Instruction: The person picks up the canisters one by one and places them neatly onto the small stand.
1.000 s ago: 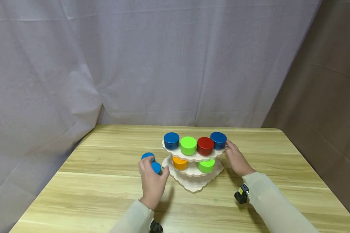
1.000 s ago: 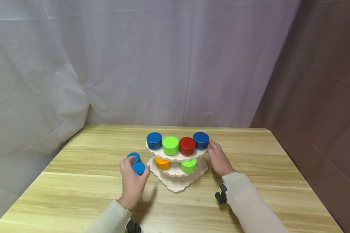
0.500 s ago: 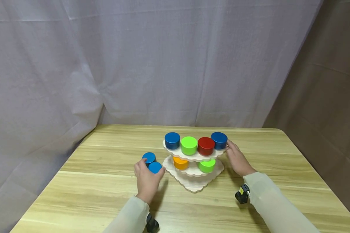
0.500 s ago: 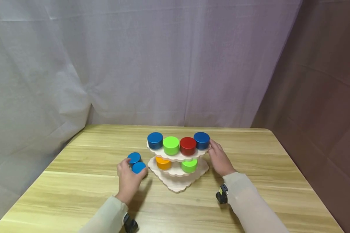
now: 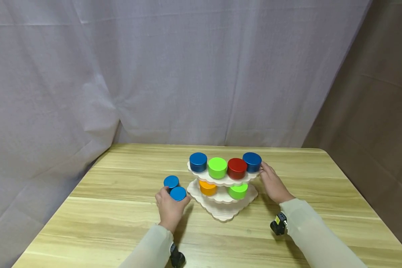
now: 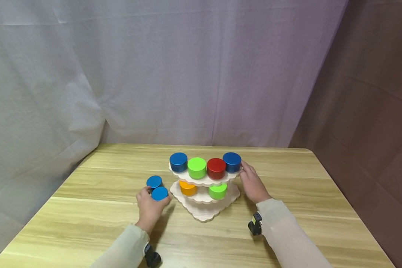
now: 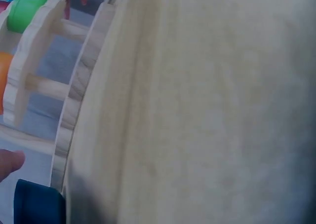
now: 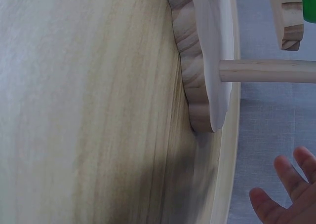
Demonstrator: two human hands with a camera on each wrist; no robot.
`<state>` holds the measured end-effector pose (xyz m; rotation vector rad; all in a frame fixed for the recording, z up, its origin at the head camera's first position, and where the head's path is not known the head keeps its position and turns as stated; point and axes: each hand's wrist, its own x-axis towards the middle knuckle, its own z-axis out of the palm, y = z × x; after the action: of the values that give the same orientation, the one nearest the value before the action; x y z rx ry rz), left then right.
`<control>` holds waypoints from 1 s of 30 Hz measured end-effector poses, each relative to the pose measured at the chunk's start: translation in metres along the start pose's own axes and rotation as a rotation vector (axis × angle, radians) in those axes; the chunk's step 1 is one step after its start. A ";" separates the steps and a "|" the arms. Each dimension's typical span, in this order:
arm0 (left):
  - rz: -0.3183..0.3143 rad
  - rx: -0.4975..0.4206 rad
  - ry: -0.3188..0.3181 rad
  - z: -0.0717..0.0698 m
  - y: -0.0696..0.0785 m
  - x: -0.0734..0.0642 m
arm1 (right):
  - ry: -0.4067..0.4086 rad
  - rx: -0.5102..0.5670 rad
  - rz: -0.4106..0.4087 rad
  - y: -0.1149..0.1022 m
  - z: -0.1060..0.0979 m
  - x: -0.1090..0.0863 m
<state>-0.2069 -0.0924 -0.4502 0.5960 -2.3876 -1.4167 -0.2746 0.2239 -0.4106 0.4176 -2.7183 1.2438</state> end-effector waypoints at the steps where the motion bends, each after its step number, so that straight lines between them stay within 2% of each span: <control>1: -0.002 0.009 0.000 0.000 0.000 -0.001 | 0.001 0.001 -0.001 0.000 0.000 0.000; 20: -0.052 0.118 0.054 0.010 0.001 0.000 | 0.004 0.005 0.000 0.001 0.000 0.000; 30: -0.043 0.082 0.072 0.008 0.001 0.000 | -0.002 0.015 0.001 0.000 0.000 0.000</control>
<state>-0.2104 -0.0861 -0.4528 0.7105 -2.3991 -1.2964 -0.2746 0.2237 -0.4110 0.4193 -2.7130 1.2649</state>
